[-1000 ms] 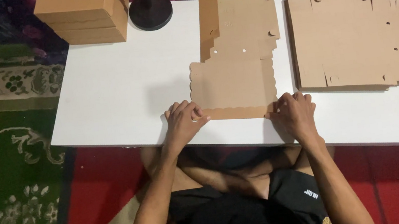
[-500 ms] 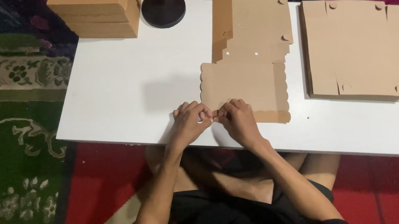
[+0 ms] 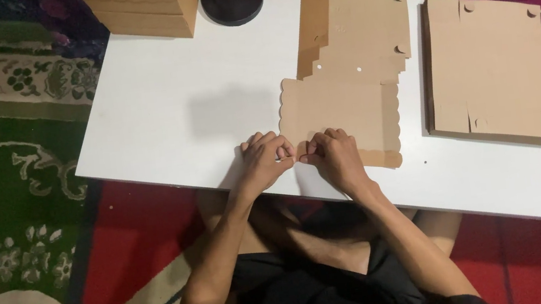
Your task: The person assembles a flat cardboard sheet into a box by folding its flaps and tucking them into place with both hands, then rotates and folds the box again to complete the assembly.
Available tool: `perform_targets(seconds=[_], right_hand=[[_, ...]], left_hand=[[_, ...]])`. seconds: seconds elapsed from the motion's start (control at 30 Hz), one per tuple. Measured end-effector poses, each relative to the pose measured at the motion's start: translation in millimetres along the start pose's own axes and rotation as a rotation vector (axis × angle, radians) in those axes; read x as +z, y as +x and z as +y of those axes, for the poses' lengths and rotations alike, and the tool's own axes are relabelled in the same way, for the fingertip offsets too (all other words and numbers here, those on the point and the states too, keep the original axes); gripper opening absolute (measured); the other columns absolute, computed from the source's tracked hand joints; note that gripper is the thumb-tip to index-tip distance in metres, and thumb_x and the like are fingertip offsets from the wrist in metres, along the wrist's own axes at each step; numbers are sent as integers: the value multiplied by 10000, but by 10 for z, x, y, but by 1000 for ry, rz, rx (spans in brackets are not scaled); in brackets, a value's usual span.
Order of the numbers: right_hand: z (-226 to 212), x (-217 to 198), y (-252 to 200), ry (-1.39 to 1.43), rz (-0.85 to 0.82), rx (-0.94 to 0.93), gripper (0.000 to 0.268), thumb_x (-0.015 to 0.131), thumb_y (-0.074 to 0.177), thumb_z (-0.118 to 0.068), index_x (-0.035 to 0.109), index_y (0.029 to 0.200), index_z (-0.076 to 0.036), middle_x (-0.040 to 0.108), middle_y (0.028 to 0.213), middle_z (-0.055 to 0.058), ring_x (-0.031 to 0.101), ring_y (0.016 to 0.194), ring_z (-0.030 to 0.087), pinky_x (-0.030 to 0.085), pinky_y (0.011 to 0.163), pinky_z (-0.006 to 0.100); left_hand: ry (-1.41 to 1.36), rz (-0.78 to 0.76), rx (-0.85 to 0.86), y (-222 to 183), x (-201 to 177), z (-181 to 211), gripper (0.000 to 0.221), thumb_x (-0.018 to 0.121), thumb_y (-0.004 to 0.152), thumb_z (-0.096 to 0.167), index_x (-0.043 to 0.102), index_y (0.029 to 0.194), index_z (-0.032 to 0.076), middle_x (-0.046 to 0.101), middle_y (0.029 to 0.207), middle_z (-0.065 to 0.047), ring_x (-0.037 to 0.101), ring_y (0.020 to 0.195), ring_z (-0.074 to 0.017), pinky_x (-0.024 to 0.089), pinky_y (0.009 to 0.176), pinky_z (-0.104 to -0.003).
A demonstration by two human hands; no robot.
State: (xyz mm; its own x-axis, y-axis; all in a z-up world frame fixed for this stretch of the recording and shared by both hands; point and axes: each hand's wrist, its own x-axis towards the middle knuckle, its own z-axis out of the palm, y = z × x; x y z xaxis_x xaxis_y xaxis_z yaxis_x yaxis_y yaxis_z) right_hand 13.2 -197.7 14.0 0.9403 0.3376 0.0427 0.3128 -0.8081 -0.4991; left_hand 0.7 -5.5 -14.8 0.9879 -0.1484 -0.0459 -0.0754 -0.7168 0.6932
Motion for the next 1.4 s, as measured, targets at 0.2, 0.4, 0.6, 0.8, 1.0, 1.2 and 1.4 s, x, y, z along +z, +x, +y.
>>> perform_targets(seconds=[0.2,0.4,0.6,0.8,1.0,1.2,1.4], right_hand=[[157,-28,-62,10,-49,74,198,852,775,-262,696,825,-150,599,801,47,622,924,305,458,830,419],[186,-156,-142,-19,-46,124,176,853,777,-249,718,818,-144,593,808,39,608,933,286,441,845,401],[225,-152,-160,-14,-47,141,180,851,780,-262,710,831,-161,571,834,21,575,948,265,404,848,379],[423,-263,-239,-75,-2,167,208,870,756,-264,705,845,-172,567,859,19,560,967,258,395,846,373],[482,-499,-313,-64,-27,243,215,875,762,-256,720,854,-137,576,874,51,543,983,268,401,871,395],[615,-575,-425,-70,-11,273,224,874,772,-266,734,862,-116,586,881,74,547,979,271,404,867,396],[735,-658,-520,-68,6,281,206,864,788,-249,741,876,-110,598,868,76,554,978,280,425,865,410]], left_hand=[[40,-17,-4,-2,-27,37,97,701,793,250,707,888,260,509,770,77,533,939,-189,370,935,-456],[99,0,-38,2,-18,83,98,699,823,353,716,869,268,489,754,74,544,917,-181,384,936,-445],[89,44,-28,-28,8,153,106,738,813,330,716,872,245,508,761,57,550,920,-195,374,948,-460],[93,6,-55,-29,-33,213,127,743,824,348,721,883,238,510,768,57,557,936,-198,371,966,-454],[92,3,-46,-13,-22,176,127,754,823,343,723,891,240,522,773,50,561,932,-200,370,960,-464],[87,-3,-50,-35,-53,221,117,756,832,335,729,898,242,523,771,53,566,930,-198,369,953,-453],[60,-18,-37,-62,-115,280,105,750,839,295,738,907,217,529,781,35,563,942,-212,350,968,-471]])
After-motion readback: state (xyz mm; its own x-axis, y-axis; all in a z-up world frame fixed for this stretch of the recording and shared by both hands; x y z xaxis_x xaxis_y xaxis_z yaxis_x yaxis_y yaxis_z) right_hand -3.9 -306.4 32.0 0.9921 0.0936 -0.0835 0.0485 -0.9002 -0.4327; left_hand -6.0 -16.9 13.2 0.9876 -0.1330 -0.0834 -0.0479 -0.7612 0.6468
